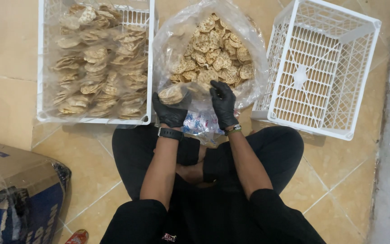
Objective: Stacking crackers neatly into a plastic crate from a bulk bag
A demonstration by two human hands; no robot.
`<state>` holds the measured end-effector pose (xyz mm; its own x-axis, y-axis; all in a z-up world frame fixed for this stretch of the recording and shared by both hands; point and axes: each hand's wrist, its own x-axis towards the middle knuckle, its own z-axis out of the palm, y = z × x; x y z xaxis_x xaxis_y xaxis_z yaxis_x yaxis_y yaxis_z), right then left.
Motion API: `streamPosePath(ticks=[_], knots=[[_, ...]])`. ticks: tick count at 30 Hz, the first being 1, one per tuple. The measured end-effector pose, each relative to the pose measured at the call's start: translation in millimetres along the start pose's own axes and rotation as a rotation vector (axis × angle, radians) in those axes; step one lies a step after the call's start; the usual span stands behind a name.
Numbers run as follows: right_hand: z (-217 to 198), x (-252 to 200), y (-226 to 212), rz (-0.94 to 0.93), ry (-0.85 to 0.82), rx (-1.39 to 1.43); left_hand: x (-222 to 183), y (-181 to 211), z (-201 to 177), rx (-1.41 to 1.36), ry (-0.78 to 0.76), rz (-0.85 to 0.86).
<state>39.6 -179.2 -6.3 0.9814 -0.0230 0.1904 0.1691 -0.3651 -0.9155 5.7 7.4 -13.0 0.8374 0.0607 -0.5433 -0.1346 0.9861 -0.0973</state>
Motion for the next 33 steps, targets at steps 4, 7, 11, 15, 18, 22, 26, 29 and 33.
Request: streamPosePath(ticks=[4,7,11,15,18,22,26,29,33], knots=[[-11,0,-48,0.077,0.324,0.177,13,-3,-10,-0.024,-0.018,0.034],[-31,-4,-100,0.016,0.487,0.330,9,-9,1,-0.005,-0.013,0.016],[-56,-14,-163,-0.239,0.549,0.371,15,-12,3,0.013,-0.005,-0.002],[-60,-15,-168,-0.364,0.339,0.200,21,-15,-5,0.023,-0.024,0.002],[-46,-18,-162,-0.461,0.277,-0.009,6,-23,15,0.073,-0.038,-0.026],[-36,-34,-156,-0.590,0.091,-0.133,-19,-36,35,0.099,0.106,0.046],[-23,-44,-142,-0.662,0.044,-0.340,-14,-46,30,0.075,0.121,0.003],[-16,-53,-151,-0.606,-0.038,-0.348,-24,-49,30,0.091,0.121,0.005],[-25,-49,-139,-0.480,0.105,-0.059,1,-22,10,0.132,0.058,-0.076]])
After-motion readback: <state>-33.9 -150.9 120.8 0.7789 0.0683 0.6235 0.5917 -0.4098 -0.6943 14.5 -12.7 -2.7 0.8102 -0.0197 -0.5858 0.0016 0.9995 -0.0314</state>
